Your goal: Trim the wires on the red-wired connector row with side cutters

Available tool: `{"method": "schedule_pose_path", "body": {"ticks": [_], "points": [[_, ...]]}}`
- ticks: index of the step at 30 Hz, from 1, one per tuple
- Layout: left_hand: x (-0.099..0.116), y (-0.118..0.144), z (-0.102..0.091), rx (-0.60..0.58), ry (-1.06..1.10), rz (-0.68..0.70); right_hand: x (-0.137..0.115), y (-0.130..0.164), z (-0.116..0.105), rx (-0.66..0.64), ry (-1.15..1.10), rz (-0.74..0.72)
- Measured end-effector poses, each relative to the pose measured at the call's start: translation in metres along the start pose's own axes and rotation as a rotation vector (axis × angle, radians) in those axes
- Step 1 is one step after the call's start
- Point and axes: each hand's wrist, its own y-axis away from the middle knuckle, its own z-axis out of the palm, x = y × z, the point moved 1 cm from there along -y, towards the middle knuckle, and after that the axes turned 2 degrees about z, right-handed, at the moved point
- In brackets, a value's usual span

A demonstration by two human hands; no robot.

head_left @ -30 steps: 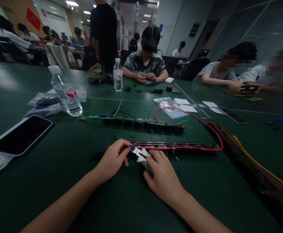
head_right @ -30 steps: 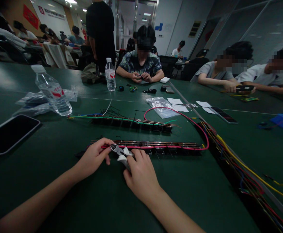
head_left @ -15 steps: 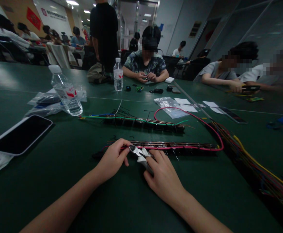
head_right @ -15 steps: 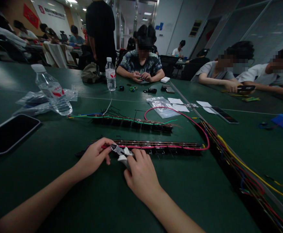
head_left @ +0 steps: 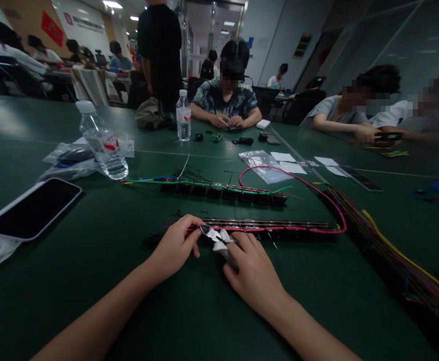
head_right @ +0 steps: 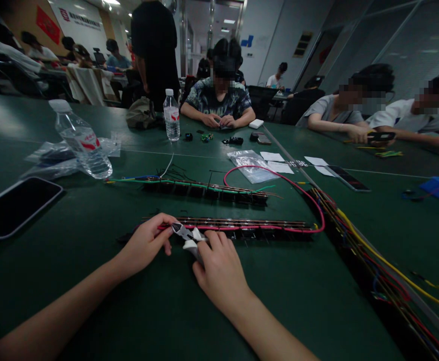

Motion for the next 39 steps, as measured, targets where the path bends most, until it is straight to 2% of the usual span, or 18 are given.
{"method": "schedule_pose_path", "body": {"ticks": [11, 39], "points": [[0.0033, 0.0010, -0.0008, 0.000, -0.003, -0.006, 0.0019, -0.0006, 0.0008, -0.046, -0.019, 0.004], [0.0047, 0.0015, -0.0015, -0.012, -0.018, -0.014, 0.0034, -0.0014, 0.0027, -0.004, -0.009, -0.017]]}}
